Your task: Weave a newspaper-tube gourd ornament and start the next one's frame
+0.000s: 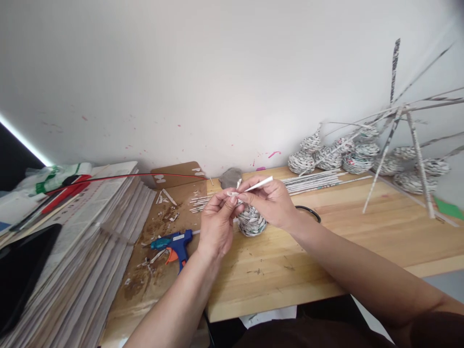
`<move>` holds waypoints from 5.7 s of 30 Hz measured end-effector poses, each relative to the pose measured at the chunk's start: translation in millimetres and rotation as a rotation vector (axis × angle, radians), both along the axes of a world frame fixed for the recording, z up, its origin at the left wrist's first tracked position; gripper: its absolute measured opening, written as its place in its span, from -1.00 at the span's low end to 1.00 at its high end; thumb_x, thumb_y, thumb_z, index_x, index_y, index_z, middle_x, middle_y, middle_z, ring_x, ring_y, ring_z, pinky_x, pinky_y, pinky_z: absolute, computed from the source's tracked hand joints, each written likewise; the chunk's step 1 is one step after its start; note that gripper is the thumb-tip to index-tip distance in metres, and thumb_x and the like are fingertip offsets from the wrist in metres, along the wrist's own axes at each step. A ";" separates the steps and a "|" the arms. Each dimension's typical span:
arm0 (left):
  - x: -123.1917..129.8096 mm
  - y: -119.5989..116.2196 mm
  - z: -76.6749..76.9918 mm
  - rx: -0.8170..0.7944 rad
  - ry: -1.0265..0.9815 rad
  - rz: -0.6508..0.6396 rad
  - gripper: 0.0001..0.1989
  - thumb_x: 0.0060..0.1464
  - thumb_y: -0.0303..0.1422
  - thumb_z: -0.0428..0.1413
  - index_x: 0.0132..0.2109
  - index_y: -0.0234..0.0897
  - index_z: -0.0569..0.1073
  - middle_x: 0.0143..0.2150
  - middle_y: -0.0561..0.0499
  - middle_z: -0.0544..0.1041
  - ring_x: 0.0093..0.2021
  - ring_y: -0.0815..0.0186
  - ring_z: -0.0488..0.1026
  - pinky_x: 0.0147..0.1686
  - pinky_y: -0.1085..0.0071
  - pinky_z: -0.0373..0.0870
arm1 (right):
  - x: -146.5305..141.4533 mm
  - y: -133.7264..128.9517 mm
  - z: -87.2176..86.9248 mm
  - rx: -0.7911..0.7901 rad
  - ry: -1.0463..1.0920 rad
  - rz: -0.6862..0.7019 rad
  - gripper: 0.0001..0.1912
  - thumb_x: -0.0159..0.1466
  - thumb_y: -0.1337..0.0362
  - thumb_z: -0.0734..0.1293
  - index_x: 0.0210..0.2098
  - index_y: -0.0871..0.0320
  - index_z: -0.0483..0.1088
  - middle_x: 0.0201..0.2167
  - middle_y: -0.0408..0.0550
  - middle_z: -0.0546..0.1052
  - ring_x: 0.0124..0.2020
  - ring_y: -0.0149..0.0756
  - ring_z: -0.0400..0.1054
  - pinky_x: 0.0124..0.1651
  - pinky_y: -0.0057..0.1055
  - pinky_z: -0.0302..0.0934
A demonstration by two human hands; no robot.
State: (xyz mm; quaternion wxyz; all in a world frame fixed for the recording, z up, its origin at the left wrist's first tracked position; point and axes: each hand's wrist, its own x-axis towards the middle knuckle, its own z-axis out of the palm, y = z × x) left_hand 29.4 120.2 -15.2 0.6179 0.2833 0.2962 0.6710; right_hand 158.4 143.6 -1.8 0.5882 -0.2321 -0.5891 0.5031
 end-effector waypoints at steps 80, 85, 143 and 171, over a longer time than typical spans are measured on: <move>-19.4 7.1 9.6 -0.045 0.134 -0.102 -0.68 -0.25 -0.27 0.45 -0.40 -0.33 0.51 -0.49 0.07 0.48 -0.53 0.50 0.31 -0.51 0.56 0.21 | -2.2 5.9 -15.6 -0.242 -0.250 0.397 -0.65 0.15 0.05 0.48 -0.38 0.26 0.48 -0.47 -0.17 0.43 -0.42 -0.44 0.26 -0.32 -0.47 0.14; -16.9 5.6 5.7 0.012 0.175 -0.064 -0.73 -0.16 -0.27 0.42 -0.37 -0.32 0.54 -0.44 0.07 0.51 -0.54 0.53 0.30 -0.52 0.58 0.19 | -6.6 -0.6 -19.5 -0.197 -0.264 0.310 -0.60 0.23 -0.03 0.42 -0.35 0.24 0.49 -0.48 -0.18 0.39 -0.44 -0.46 0.21 -0.39 -0.50 0.08; -10.8 -12.6 13.0 0.127 0.421 -0.013 -0.83 0.00 -0.27 0.34 -0.34 -0.30 0.62 -0.37 -0.03 0.64 -0.36 0.32 0.59 -0.36 0.48 0.57 | 10.1 -16.4 7.2 0.532 -0.356 -0.479 -0.87 0.25 0.39 0.40 -0.24 0.02 0.52 -0.26 -0.06 0.56 -0.20 -0.24 0.46 -0.13 -0.26 0.36; -6.9 -14.1 12.6 0.092 0.318 0.014 -0.75 -0.07 -0.22 0.38 -0.40 -0.30 0.55 -0.42 -0.02 0.61 -0.40 0.33 0.57 -0.42 0.51 0.50 | 4.3 -16.4 8.3 0.113 -0.116 -0.178 -0.90 0.26 0.24 0.44 -0.28 0.08 0.44 -0.33 -0.12 0.55 -0.30 -0.33 0.45 -0.22 -0.37 0.37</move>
